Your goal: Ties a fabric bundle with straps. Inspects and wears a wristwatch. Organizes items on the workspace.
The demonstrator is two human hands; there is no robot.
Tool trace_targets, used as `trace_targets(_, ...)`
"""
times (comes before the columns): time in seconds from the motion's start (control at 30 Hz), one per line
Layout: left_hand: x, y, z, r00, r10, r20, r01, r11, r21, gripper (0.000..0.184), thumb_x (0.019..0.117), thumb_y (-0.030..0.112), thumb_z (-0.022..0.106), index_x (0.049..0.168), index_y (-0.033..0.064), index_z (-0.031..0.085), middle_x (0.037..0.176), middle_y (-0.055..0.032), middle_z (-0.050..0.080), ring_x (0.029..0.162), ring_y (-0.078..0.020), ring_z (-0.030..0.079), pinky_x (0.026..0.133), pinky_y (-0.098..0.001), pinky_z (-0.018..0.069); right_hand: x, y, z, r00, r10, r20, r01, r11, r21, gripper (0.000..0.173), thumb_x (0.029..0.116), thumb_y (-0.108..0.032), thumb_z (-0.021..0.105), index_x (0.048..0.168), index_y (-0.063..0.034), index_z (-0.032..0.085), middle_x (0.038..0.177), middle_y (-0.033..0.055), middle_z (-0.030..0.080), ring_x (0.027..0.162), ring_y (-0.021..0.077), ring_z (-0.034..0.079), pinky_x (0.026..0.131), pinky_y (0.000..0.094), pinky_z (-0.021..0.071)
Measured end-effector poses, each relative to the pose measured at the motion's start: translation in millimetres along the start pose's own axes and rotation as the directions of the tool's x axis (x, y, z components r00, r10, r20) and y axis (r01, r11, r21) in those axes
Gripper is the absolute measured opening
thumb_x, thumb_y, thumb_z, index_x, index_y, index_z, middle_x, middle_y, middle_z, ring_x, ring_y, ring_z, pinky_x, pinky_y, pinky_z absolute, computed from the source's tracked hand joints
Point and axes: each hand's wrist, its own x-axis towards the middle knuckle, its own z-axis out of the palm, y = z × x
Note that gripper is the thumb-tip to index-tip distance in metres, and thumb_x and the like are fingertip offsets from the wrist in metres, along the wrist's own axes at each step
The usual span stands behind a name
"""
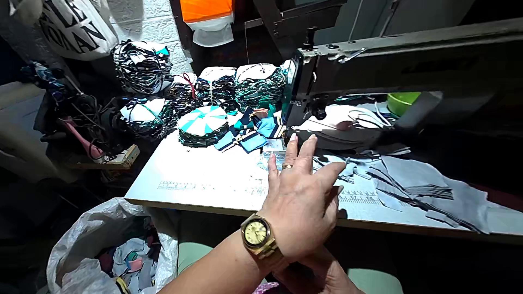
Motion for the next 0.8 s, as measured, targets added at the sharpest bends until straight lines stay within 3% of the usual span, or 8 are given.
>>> trace_targets(0.13, -1, -5, -2, 0.993, 0.014, -0.116, -0.043, 0.965, -0.257, 0.037, 0.1016, 0.025, 0.056, 0.137, 0.0161, 0.065, 0.160, -0.0169, 0.038, 0.152, -0.0380, 0.027, 0.118, -0.0667, 0.0274, 6, 7, -1, 0.985, -0.174, -0.020, 0.174, 0.985, 0.017, 0.012, 0.0992, -0.017, 0.069, 0.110, -0.0127, 0.072, 0.124, 0.0027, 0.063, 0.119, 0.0037, 0.058, 0.104, 0.0220, 0.0506)
trace_targets(0.23, -1, -7, -7, 0.985, -0.069, -0.156, -0.009, 0.892, -0.452, 0.039, 0.1029, 0.023, 0.056, 0.141, 0.0135, 0.061, 0.160, -0.0129, 0.039, 0.147, -0.0246, 0.038, 0.114, -0.0447, 0.0419, 10, 5, -4, 0.972, -0.234, 0.017, 0.231, 0.967, 0.102, 0.015, 0.1023, -0.019, 0.064, 0.105, -0.0049, 0.070, 0.125, 0.0105, 0.062, 0.123, 0.0109, 0.058, 0.107, 0.0269, 0.0495)
trace_targets(0.3, -2, -8, -9, 0.975, -0.174, -0.138, 0.052, 0.783, -0.620, 0.041, 0.1040, 0.024, 0.055, 0.144, 0.0144, 0.058, 0.159, -0.0062, 0.042, 0.145, -0.0180, 0.041, 0.112, -0.0408, 0.0439, 13, 2, -7, 0.971, -0.236, 0.033, 0.230, 0.964, 0.134, 0.021, 0.1030, -0.020, 0.064, 0.098, -0.0002, 0.068, 0.116, 0.0151, 0.065, 0.117, 0.0134, 0.061, 0.101, 0.0262, 0.0523)
trace_targets(0.4, -4, -5, -8, 0.952, -0.288, -0.104, 0.071, 0.538, -0.840, 0.040, 0.1054, 0.021, 0.054, 0.145, 0.0139, 0.057, 0.151, -0.0003, 0.051, 0.133, -0.0143, 0.052, 0.106, -0.0373, 0.0484, 13, -2, -12, 0.979, -0.204, 0.004, 0.201, 0.971, 0.131, 0.023, 0.1024, -0.020, 0.065, 0.092, 0.0006, 0.067, 0.100, 0.0126, 0.069, 0.103, 0.0114, 0.065, 0.090, 0.0217, 0.0539)
trace_targets(0.47, -4, -3, -9, 0.940, -0.335, -0.066, 0.073, 0.386, -0.920, 0.040, 0.1063, 0.022, 0.053, 0.146, 0.0150, 0.056, 0.147, -0.0004, 0.055, 0.129, -0.0144, 0.055, 0.105, -0.0363, 0.0480, 12, -4, -14, 0.984, -0.177, -0.021, 0.179, 0.973, 0.143, 0.020, 0.1015, -0.016, 0.065, 0.092, 0.0010, 0.069, 0.091, 0.0102, 0.069, 0.093, 0.0090, 0.065, 0.084, 0.0193, 0.0533)
trace_targets(0.53, -4, -5, -9, 0.927, -0.368, -0.070, 0.059, 0.328, -0.943, 0.041, 0.1059, 0.023, 0.054, 0.146, 0.0163, 0.056, 0.148, -0.0001, 0.055, 0.133, -0.0151, 0.053, 0.109, -0.0375, 0.0463, 12, -7, -14, 0.987, -0.158, -0.034, 0.161, 0.972, 0.173, 0.015, 0.1003, -0.010, 0.065, 0.097, 0.0036, 0.070, 0.090, 0.0114, 0.068, 0.088, 0.0084, 0.064, 0.079, 0.0181, 0.0531)
trace_targets(0.67, -4, -8, -7, 0.905, -0.388, -0.173, -0.008, 0.392, -0.920, 0.039, 0.1042, 0.019, 0.056, 0.143, 0.0150, 0.058, 0.144, -0.0019, 0.058, 0.129, -0.0162, 0.057, 0.105, -0.0345, 0.0494, 12, -13, -12, 0.992, -0.114, -0.060, 0.125, 0.964, 0.234, 0.012, 0.0973, 0.001, 0.063, 0.103, 0.0100, 0.068, 0.097, 0.0170, 0.070, 0.088, 0.0112, 0.068, 0.080, 0.0222, 0.0577)
trace_targets(0.8, -4, -3, 2, 0.895, -0.271, -0.353, -0.087, 0.671, -0.736, 0.038, 0.1025, 0.017, 0.057, 0.140, 0.0101, 0.058, 0.148, -0.0032, 0.055, 0.137, -0.0179, 0.051, 0.111, -0.0364, 0.0469, 14, -20, -8, 0.993, 0.037, -0.113, -0.017, 0.985, 0.173, 0.015, 0.0919, 0.005, 0.066, 0.105, 0.0106, 0.064, 0.089, 0.0153, 0.068, 0.075, 0.0097, 0.066, 0.069, 0.0226, 0.0570)
